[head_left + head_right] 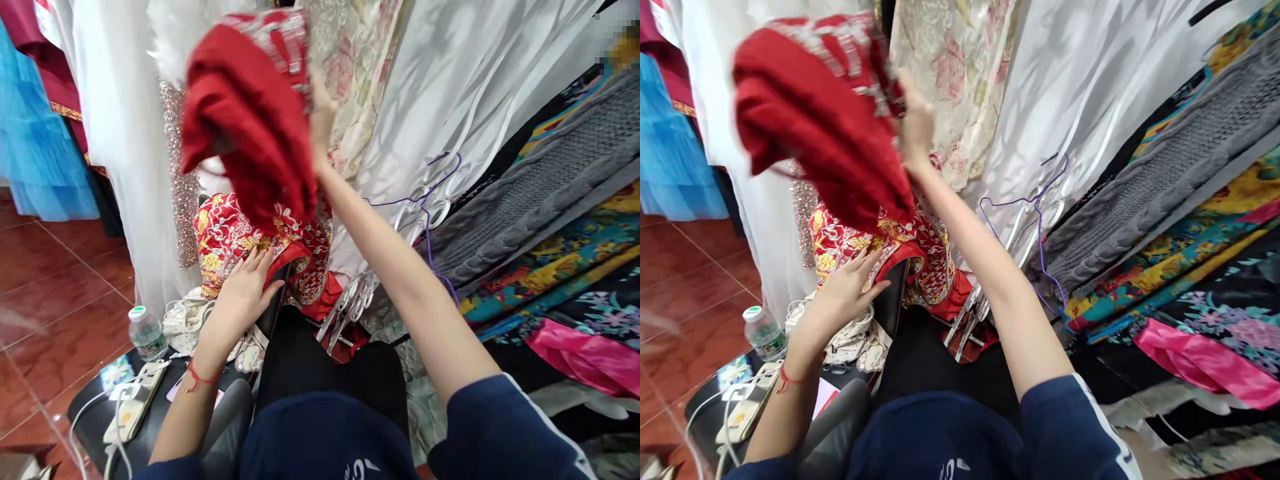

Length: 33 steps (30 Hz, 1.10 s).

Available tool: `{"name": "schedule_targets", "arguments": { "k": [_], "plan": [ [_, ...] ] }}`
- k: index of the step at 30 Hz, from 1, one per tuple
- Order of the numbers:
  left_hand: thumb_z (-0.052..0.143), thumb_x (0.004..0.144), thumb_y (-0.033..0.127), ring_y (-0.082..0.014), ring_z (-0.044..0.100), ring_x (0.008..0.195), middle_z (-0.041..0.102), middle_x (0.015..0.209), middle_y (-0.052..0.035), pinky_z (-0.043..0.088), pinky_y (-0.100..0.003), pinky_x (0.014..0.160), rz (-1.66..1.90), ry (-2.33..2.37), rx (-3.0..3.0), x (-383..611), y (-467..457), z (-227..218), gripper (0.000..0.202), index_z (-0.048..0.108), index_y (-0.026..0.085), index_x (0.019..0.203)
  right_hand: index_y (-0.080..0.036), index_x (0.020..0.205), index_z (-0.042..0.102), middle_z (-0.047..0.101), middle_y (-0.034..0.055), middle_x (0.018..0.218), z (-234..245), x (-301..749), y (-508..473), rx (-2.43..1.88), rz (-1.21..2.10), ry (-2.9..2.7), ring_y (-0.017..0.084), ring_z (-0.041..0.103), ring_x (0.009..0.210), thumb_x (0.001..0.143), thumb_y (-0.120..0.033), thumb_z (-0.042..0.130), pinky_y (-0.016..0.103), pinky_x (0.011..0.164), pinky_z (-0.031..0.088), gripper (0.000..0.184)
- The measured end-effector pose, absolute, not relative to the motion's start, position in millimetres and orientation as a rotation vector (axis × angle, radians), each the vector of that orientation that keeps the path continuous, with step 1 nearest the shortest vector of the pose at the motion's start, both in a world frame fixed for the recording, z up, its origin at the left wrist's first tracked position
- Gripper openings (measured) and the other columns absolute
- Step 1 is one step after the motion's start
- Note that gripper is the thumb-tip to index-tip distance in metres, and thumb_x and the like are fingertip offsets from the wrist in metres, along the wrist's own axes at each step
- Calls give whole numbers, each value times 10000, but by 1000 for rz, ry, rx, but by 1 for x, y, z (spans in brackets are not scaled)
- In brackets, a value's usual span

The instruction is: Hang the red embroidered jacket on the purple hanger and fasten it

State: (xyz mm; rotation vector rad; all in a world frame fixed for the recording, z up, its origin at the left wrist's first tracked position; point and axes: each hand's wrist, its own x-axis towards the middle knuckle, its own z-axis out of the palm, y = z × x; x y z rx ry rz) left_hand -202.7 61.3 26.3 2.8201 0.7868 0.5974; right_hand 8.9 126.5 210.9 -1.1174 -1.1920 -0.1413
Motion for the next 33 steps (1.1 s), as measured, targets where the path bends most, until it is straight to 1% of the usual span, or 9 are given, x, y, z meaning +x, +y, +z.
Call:
{"name": "schedule_targets", "arguments": {
  "k": [1,3,5,8,14,18,25,28,33],
  "plan": [
    [498,982,379,-299,446,1438,486,1529,-170,398,-417,1159,575,749,2826,-211,51,30,587,423,132,1510,-32,1041,671,714,-31,1207,191,-16,136,-1167,-173,-1290,194,557,1308,896,-161,460,295,1050,431,287],
    [480,985,433,-288,548,1350,555,1473,-149,440,-397,1113,469,613,2827,-228,33,37,575,446,183,1502,-81,1340,543,630,67,1378,141,-59,149,-1566,-466,-1738,280,526,1359,883,-48,533,537,1140,380,459],
    [473,979,485,-275,661,1189,676,1322,-120,507,-367,1003,308,510,2803,-240,20,42,552,496,234,1469,-112,1391,502,622,155,1377,85,-89,153,-1777,-563,-2018,362,540,1336,811,-32,628,663,1133,335,599],
    [442,983,515,-293,718,1022,751,1119,-115,532,-377,883,197,603,2799,-248,22,44,513,571,230,1389,-63,1380,477,407,271,1552,16,-98,151,-1882,-702,-2278,472,285,1480,722,-154,753,733,1182,121,720],
    [352,1025,424,-324,715,1024,739,1107,-172,516,-380,841,104,882,2838,-230,54,34,453,631,133,1233,-39,1491,314,257,259,1630,-24,-72,148,-1791,-966,-2336,364,185,1544,763,-81,629,599,1249,80,794],
    [353,1030,415,-335,703,1057,725,1152,-187,514,-390,860,7,803,2859,-217,46,34,457,609,100,1241,-127,1505,347,246,238,1641,-15,-73,147,-1776,-893,-2396,373,216,1533,794,-85,655,640,1224,81,775],
    [391,1015,371,-351,637,1196,648,1283,-247,500,-417,982,-59,837,2852,-201,26,34,458,600,39,1249,-173,1232,653,633,146,1368,21,-91,145,-1848,-780,-2385,343,529,1309,958,-115,431,606,1119,290,358],
    [394,1006,382,-368,490,1373,492,1465,-291,477,-445,1038,56,903,2855,-188,32,21,561,464,2,1413,-165,1238,640,733,115,1164,40,-96,146,-1852,-658,-2248,301,636,1125,953,-171,473,522,1069,357,331],
    [422,994,410,-412,300,1493,189,1603,-364,407,-497,1120,6,1067,2732,-161,46,1,782,168,-82,1547,-228,1325,606,752,65,1099,73,-91,138,-1935,-597,-1818,261,665,1042,943,-236,507,377,955,444,394]
  ]
}}
